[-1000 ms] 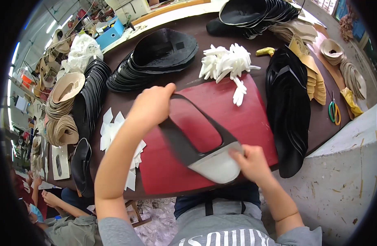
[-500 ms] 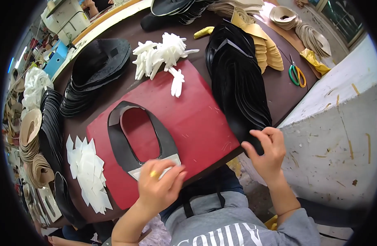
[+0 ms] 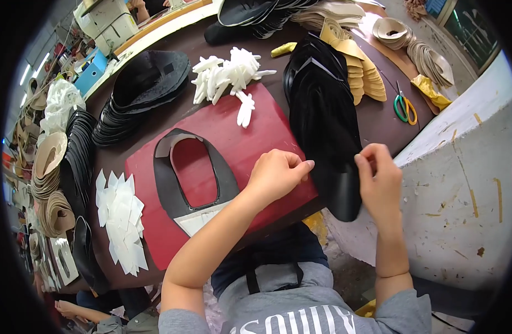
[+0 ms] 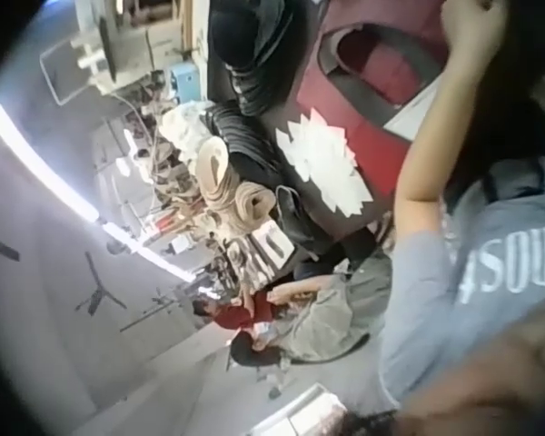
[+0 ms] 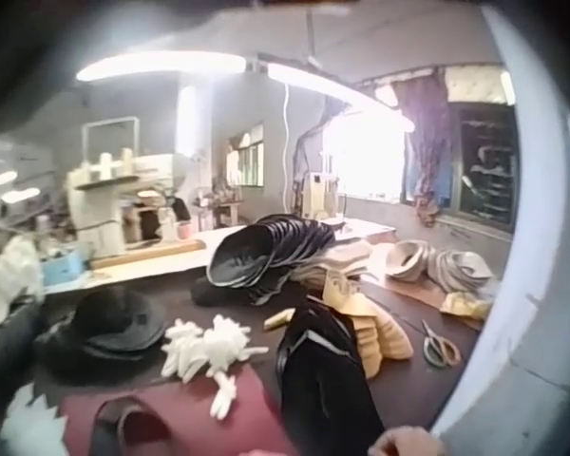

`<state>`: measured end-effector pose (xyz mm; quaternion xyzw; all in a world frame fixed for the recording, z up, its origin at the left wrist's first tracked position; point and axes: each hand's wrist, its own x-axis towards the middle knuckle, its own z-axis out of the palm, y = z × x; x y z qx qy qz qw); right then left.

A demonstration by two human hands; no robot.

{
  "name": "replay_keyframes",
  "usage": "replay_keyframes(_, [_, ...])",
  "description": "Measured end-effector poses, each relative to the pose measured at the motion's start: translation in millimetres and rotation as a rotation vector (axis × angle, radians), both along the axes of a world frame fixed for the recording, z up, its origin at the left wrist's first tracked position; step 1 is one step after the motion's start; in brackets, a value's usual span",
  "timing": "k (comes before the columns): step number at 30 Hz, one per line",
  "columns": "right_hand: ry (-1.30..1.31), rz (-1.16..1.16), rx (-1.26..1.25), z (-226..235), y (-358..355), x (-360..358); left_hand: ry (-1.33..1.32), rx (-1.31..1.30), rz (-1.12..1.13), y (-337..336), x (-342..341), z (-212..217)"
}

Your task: Assembling shoe components by precisely applying white adhesive linings to black leather parts at a workbench.

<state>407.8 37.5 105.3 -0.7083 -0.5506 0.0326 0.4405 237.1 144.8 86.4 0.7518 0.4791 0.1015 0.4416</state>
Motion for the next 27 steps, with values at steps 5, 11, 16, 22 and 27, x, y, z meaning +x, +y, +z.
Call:
replay_keyframes(5, [0.141,0.149,-0.101,71.2,14.9,-8.7,-0.182,-0.636,-0.003,-5.3,-19.6,27.8])
replay_keyframes(11, [0.118,0.387,-0.002,125.0,100.0,-55.5,-0.592,-0.938,0.076,9.3,-82.7,22.9])
replay_keyframes(16, [-0.013,0.347,-0.01,144.4,160.9,-108.2,-0.919,-0.995,0.005,25.7,-153.2,46.7])
replay_keyframes(22, [0.101,0.434,0.11,42.9,136.2,-198.3,-1.017,-0.179,0.57,14.5,-249.3,21.4])
replay_keyframes(27, [0.698,0.526,-0.408,-32.1,71.9,-218.2,-0.627,-0.202,0.676,-43.8,-269.2,-31.0])
